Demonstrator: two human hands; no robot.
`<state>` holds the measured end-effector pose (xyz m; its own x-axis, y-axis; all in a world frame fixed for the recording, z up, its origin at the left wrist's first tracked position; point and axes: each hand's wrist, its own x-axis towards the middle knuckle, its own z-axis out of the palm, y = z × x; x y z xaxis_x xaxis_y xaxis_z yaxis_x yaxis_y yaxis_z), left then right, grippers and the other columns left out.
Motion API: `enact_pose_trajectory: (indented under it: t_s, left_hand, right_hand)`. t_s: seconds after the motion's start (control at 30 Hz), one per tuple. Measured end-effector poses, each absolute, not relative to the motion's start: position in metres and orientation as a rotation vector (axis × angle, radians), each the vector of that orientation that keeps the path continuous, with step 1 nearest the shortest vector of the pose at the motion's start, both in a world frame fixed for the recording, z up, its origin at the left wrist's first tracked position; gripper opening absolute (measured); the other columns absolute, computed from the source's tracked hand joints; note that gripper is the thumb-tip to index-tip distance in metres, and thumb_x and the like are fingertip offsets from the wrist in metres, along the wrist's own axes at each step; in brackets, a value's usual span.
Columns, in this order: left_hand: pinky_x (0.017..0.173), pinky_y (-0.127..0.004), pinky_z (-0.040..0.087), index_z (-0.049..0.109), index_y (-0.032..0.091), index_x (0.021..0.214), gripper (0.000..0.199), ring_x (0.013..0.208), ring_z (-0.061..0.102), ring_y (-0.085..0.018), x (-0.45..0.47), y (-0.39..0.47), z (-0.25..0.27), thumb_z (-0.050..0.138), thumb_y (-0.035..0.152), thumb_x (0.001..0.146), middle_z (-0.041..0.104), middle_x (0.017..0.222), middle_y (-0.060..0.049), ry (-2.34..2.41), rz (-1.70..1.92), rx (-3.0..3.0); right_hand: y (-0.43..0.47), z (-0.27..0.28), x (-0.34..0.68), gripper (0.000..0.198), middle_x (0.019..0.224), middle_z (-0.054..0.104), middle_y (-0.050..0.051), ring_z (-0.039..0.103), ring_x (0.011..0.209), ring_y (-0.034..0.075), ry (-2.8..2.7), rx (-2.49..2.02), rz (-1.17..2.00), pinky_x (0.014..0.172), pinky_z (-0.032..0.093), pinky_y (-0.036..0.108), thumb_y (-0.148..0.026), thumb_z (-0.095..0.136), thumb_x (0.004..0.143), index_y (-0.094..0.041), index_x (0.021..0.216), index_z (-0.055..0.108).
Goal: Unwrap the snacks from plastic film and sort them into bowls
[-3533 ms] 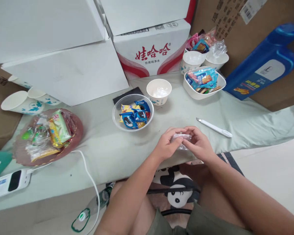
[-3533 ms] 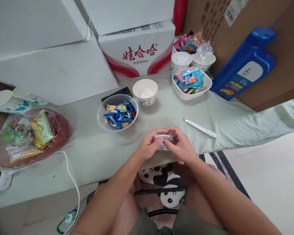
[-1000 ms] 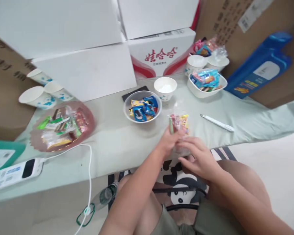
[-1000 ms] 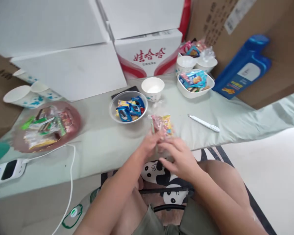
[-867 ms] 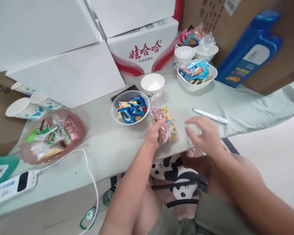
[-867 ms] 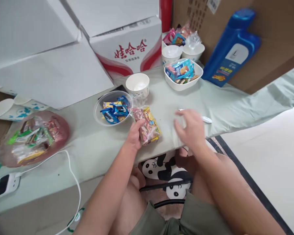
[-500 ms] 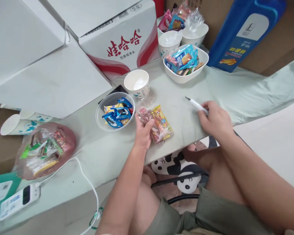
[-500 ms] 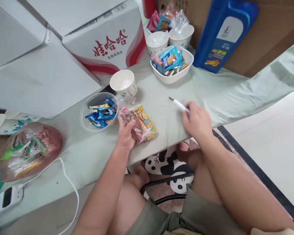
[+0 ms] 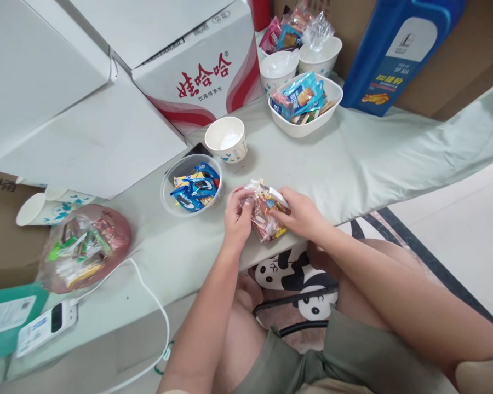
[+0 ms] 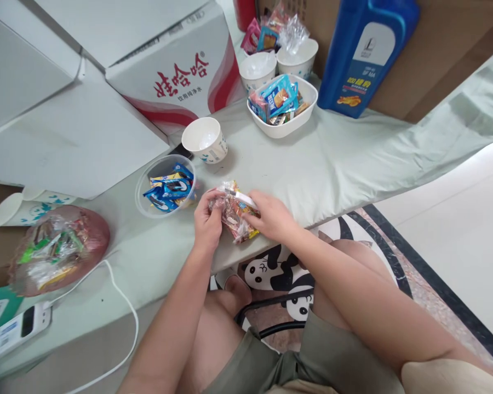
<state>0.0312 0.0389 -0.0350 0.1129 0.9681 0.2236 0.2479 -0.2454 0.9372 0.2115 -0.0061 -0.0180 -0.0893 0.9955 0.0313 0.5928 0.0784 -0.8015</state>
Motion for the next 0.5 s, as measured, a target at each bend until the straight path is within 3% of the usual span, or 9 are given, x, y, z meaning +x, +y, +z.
enact_pose_trajectory:
  t_s: [0.07, 0.2, 0.27, 0.4, 0.5]
  left_hand:
    - [0.109, -0.041, 0.044, 0.068, 0.024, 0.105, 0.025, 0.119, 0.059, -0.026, 0.03, 0.035, -0.032, 0.062, 0.041, 0.089, 0.063, 0.114, -0.007, 1.182, 1.11, 1.721]
    - [0.115, -0.048, 0.04, 0.06, 0.025, 0.12, 0.06, 0.139, 0.044, -0.034, 0.03, 0.025, -0.022, 0.081, 0.032, 0.065, 0.048, 0.132, -0.011, 1.107, 0.823, 1.994]
    - [0.116, -0.05, 0.038, 0.056, 0.025, 0.121, 0.066, 0.146, 0.035, -0.035, 0.031, 0.021, -0.019, 0.083, 0.027, 0.061, 0.041, 0.139, -0.013, 1.129, 0.727, 2.075]
    - [0.113, -0.049, 0.041, 0.055, 0.024, 0.108, 0.05, 0.141, 0.041, -0.033, 0.034, 0.02, -0.022, 0.08, 0.024, 0.066, 0.044, 0.132, -0.012, 1.246, 0.811, 2.069]
    - [0.112, -0.049, 0.041, 0.052, 0.024, 0.096, 0.042, 0.141, 0.04, -0.034, 0.034, 0.023, -0.026, 0.081, 0.028, 0.067, 0.045, 0.13, -0.012, 1.26, 0.909, 2.063]
  right_hand:
    - [-0.003, -0.019, 0.21, 0.017, 0.079, 0.059, 0.002, 0.05, 0.069, 0.017, -1.674, -1.602, 0.844, 0.066, 0.036, 0.03, -0.036, 0.057, 0.085, -0.022, 0.088, 0.048]
    - [0.001, -0.02, 0.206, 0.013, 0.079, 0.058, 0.002, 0.049, 0.069, 0.017, -1.598, -1.597, 0.88, 0.066, 0.036, 0.03, -0.032, 0.055, 0.081, -0.023, 0.086, 0.046]
    - [0.002, -0.018, 0.205, 0.013, 0.081, 0.058, 0.002, 0.05, 0.07, 0.017, -1.583, -1.576, 0.882, 0.067, 0.037, 0.03, -0.031, 0.055, 0.08, -0.023, 0.087, 0.047]
    - [-0.001, -0.01, 0.211, 0.018, 0.081, 0.058, 0.002, 0.052, 0.073, 0.018, -1.426, -1.51, 0.925, 0.068, 0.04, 0.031, -0.039, 0.052, 0.085, -0.021, 0.09, 0.053]
    - [-0.006, -0.002, 0.216, 0.03, 0.066, 0.052, -0.001, 0.049, 0.059, 0.014, -1.205, -1.386, 1.216, 0.06, 0.04, 0.028, -0.044, 0.04, 0.095, -0.02, 0.093, 0.059]
